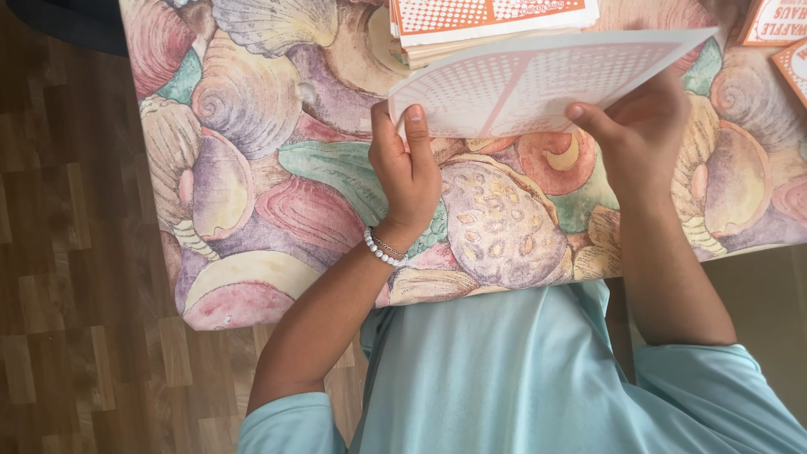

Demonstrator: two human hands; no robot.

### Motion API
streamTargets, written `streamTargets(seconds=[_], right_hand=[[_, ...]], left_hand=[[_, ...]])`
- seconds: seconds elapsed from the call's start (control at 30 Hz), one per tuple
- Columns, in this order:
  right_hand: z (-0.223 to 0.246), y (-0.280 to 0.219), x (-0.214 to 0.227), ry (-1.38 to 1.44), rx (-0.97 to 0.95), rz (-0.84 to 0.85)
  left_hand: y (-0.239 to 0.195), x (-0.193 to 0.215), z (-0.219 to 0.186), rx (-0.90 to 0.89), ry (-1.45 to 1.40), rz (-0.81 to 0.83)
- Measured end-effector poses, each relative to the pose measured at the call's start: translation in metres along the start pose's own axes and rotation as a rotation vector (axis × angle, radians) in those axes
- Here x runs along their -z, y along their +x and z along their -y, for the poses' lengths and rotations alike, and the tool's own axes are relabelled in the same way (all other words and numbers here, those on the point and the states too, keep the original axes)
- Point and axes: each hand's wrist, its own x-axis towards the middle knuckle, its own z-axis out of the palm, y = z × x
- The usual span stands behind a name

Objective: Folding and stacking paper bags on a table

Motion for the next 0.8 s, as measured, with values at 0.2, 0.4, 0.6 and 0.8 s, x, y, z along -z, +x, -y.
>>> streamTargets(seconds=[0.2, 0.4, 0.6, 0.8], right_hand=[[0.068, 0.018, -0.017, -0.812, 0.784, -0.120], [0.083, 0.057, -0.049, -0.959, 0.806, 0.183], [0.058, 0.072, -0.040, -0.964, 0.717, 0.291], [0.109, 0.061, -0.037, -0.972, 0.528, 0.472]], left_hand=[[0.001, 0.001, -0.005, 0.029, -0.010, 0.028], [0.003, 0.003, -0.005, 0.013, -0.024, 0.036], [0.003, 0.004, -0.002, 0.028, -0.024, 0.037], [-0.011, 0.044, -0.061, 0.200, -0.179, 0.254]])
